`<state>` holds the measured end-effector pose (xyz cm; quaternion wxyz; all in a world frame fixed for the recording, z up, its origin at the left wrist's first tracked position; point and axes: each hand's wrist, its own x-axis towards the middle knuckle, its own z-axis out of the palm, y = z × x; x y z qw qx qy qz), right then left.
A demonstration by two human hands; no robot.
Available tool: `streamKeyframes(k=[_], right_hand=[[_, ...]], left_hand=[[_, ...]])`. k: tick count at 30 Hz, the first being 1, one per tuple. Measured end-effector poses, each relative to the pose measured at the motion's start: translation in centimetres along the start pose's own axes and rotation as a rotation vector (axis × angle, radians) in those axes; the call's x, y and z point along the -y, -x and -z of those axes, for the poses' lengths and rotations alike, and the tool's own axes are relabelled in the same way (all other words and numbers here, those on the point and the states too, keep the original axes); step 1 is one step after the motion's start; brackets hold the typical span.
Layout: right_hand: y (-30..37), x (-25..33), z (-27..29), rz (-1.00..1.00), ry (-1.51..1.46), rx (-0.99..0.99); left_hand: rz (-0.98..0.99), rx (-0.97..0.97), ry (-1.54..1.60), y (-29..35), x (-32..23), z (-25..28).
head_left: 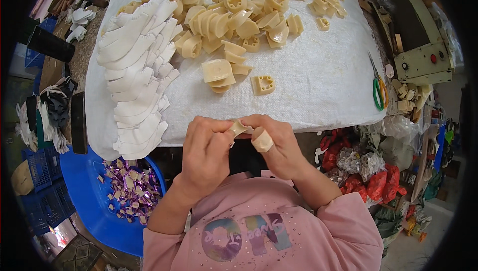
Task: The recorder is assembling small beige plastic components for shoes, likely heel or sole parts, by pressing them into purple decorative or structural bases and trimming excess material with scissors.
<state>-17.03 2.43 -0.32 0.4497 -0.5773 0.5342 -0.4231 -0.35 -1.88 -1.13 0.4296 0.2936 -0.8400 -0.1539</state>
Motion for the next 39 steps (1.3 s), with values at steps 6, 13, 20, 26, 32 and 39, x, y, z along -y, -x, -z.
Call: streamKeyframes(k=[6, 13, 20, 26, 32, 39], right_hand=[[-1.7, -2.0, 2.2, -0.204, -0.534, 0.213], [-2.7, -1.2, 2.3, -0.167, -0.438, 0.368], [-2.4, -2.5, 0.7, -0.103, -0.477, 0.122], [-2.4, -2.7, 0.2, 0.261, -0.188, 0.089], [-2.4, -2.3, -1.1, 0.238, -0.099, -0.127], [-2.6, -1.8, -0.5, 0.447, 0.305, -0.163]], left_hand=[[0.215, 0.004, 0.55, 1.1, -0.2, 0.0], [0.024, 0.05, 0.427, 0.8, -0.1, -0.3], [0.4, -0.087, 0.656, 1.4, -0.1, -0.9], [0.708, -0.203, 0.957, 1.5, -0.5, -1.3], [0.709, -0.21, 0.991, 1.1, -0.6, -1.6], [0.596, -0.177, 0.661, 1.0, -0.5, -1.7]])
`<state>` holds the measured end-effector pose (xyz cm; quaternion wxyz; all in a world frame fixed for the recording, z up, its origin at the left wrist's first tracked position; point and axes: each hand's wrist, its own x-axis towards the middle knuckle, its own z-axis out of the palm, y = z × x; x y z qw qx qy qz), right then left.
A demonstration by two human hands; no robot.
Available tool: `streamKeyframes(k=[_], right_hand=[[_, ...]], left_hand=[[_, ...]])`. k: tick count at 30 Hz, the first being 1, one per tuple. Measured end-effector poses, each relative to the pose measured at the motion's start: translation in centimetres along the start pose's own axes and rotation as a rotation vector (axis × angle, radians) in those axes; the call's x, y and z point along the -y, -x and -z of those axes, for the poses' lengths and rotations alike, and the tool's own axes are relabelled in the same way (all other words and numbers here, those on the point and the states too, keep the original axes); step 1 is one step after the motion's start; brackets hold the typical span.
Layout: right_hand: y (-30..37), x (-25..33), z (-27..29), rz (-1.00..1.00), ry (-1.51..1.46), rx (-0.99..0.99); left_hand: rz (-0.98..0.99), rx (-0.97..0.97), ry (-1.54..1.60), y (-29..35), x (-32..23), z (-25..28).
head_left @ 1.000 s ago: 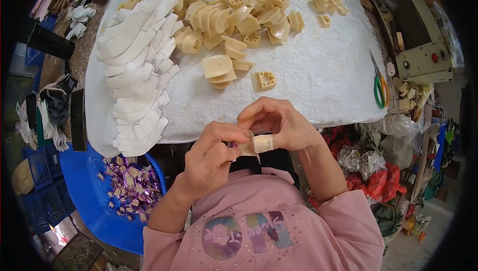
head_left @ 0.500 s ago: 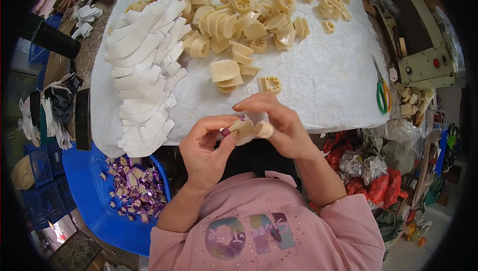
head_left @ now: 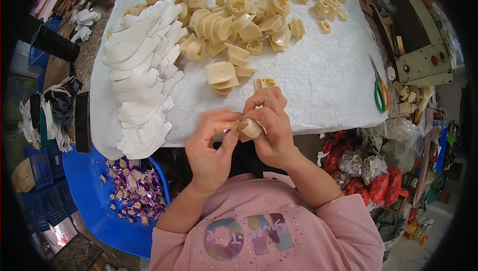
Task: The recorder is assembling small beige plastic components for shoes, likely heel or sole parts, by pressing them into purple decorative or structural bases and trimming excess material with scissors.
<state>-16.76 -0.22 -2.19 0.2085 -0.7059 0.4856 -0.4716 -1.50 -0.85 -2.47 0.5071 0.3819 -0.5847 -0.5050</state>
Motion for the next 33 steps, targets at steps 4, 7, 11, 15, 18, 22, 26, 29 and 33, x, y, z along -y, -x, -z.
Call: streamKeyframes(k=[4, 7, 11, 15, 18, 22, 26, 29, 33], right_hand=[[0.4, -0.4, 0.5, -0.014, -0.216, 0.024], [0.3, -0.3, 1.5, -0.189, -0.576, 0.078], [-0.6, -1.0, 2.4, -0.492, -0.688, 0.294], [-0.4, -0.9, 2.6, -0.26, -0.584, 0.183], [-0.7, -0.3, 2.5, -0.015, -0.362, 0.072], [0.1, 0.3, 1.5, -0.068, -0.367, 0.15], [0.7, 0.6, 0.5, 0.018, -0.191, 0.045], [1.5, 0.4, -0.2, -0.147, -0.349, 0.014], [0.1, 1.2, 0.5, -0.648, -0.907, 0.223]], left_hand=[[-0.175, 0.013, -0.428, -0.3, -0.9, 0.9], [-0.224, 0.05, -0.293, -0.8, -0.5, 1.4], [-0.49, 0.075, -0.376, -0.8, 0.3, 1.1], [-0.298, 0.144, -0.186, 0.5, 0.0, 1.7], [0.059, 0.237, 0.103, 0.2, 0.5, 1.3], [0.433, 0.286, 0.505, -0.3, -0.6, 0.0], [0.329, 0.294, 0.351, 0.8, -0.1, -0.3], [0.409, 0.249, 0.336, 1.1, 0.2, -0.2], [0.249, 0.148, 0.27, 1.3, 0.9, -1.5]])
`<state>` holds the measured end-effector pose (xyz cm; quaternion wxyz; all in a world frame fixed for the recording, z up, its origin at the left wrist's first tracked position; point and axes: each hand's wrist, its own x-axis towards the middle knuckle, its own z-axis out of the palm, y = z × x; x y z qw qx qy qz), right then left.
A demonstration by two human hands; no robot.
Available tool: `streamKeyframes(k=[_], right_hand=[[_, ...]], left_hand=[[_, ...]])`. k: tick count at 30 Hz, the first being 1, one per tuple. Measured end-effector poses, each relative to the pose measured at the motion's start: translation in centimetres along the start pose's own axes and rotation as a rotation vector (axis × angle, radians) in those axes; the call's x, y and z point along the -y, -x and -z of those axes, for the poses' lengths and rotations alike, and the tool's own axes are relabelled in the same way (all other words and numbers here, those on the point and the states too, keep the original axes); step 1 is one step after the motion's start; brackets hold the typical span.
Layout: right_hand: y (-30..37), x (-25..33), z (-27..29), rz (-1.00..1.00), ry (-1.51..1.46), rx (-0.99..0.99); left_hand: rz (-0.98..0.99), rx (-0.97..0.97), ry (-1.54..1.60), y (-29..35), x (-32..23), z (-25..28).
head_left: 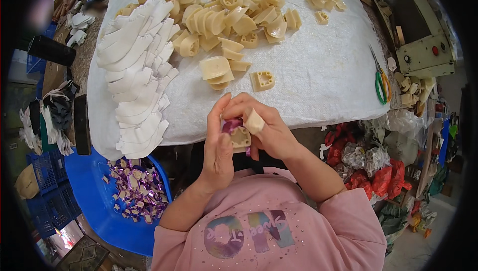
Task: The recorder is assembling small beige plastic components for shoes, likely heel or sole parts, by pressing them into purple decorative or structural bases and trimming excess material with scissors.
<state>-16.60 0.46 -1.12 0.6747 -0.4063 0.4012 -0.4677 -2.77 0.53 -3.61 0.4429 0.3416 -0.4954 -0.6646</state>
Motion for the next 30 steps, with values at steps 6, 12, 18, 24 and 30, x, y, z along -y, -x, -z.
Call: streamKeyframes(k=[6, 12, 18, 24, 30], right_hand=[[-0.1, -0.5, 0.0, -0.041, 0.008, 0.066], [0.2, -3.2, -0.4, 0.365, 0.308, -0.012], [1.0, -3.5, -1.8, 0.283, -0.02, -0.003], [0.3, -3.4, -1.7, 0.516, 0.373, -0.09], [0.5, -1.9, -1.0, 0.243, 0.235, -0.092]], left_hand=[[-0.139, 0.022, -0.134, 0.2, -0.8, -0.7], [-0.202, -0.024, -0.279, 0.3, -0.2, -0.2], [-0.065, -0.132, 0.058, -0.2, -0.7, -0.3], [-0.065, -0.135, 0.094, 0.0, 0.0, -0.5], [0.128, -0.021, 0.446, -0.5, -1.2, 0.3]])
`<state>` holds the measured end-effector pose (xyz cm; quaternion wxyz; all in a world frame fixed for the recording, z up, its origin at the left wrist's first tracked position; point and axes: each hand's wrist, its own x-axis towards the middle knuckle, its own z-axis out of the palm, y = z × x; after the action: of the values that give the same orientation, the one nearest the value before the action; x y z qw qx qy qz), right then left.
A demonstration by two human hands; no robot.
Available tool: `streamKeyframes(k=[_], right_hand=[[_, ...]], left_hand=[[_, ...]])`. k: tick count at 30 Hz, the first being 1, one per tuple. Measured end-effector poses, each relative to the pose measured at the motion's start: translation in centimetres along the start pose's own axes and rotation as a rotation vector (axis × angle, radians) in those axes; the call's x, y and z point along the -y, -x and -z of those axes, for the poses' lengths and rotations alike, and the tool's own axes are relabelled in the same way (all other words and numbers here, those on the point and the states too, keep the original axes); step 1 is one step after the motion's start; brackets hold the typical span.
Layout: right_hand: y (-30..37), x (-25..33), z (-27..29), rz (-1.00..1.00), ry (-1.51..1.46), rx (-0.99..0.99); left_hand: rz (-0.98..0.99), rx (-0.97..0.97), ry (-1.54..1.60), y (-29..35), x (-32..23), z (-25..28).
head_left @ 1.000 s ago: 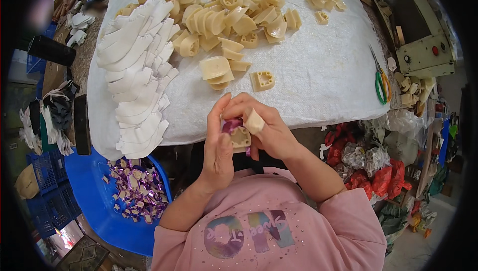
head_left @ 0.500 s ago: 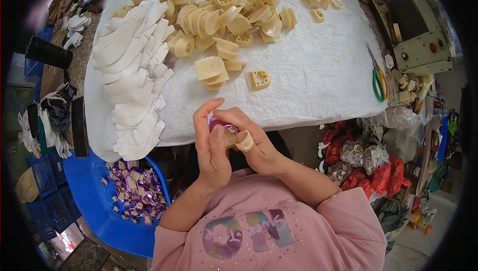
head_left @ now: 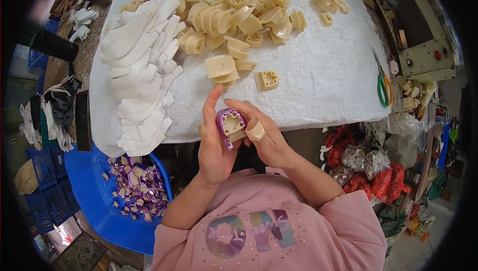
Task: The recorder is assembling small beige plastic components for shoes, likely heel or sole parts, by pressing them into purple decorative or structural bases and trimming excess material with scissors.
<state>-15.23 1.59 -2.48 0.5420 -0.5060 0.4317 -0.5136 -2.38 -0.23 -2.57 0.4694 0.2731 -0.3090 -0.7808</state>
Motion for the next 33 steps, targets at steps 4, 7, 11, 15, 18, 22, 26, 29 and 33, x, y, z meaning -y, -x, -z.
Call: streamKeyframes(k=[4, 7, 11, 15, 18, 22, 26, 29, 33], right_hand=[[-1.1, 1.0, 1.1, 0.209, 0.378, -0.158], [-1.5, 2.6, 1.2, 0.079, 0.792, 0.066], [-1.1, 1.7, 1.7, 0.079, 0.532, -0.001], [-1.4, 0.8, 2.5, 0.232, 0.288, -0.046], [-1.9, 0.0, 3.4, -0.099, -0.147, 0.021], [-2.1, 0.2, 4.0, -0.305, -0.342, 0.133], [-1.8, -0.1, 4.1, -0.003, 0.031, 0.186], [-1.3, -0.3, 3.3, 0.046, 0.229, 0.089], [-1.0, -0.6, 3.0, -0.127, -0.216, 0.049]], left_hand=[[-0.172, 0.119, -0.364, -0.1, 0.2, 1.2], [-0.393, 0.149, -0.76, -0.3, 0.6, 1.8], [-0.429, 0.148, -0.843, -0.2, -0.1, 1.1], [-0.289, 0.071, -0.809, 0.0, -0.6, 1.6], [-0.159, 0.089, -0.737, 0.0, -1.6, 1.7], [-0.419, 0.133, -1.029, -0.1, -2.3, 1.3], [-0.367, 0.171, -1.082, 0.3, -2.1, 1.2], [-0.383, 0.127, -1.063, -0.1, -1.2, 1.3], [-0.478, 0.101, -1.099, -0.4, -0.8, 1.2]])
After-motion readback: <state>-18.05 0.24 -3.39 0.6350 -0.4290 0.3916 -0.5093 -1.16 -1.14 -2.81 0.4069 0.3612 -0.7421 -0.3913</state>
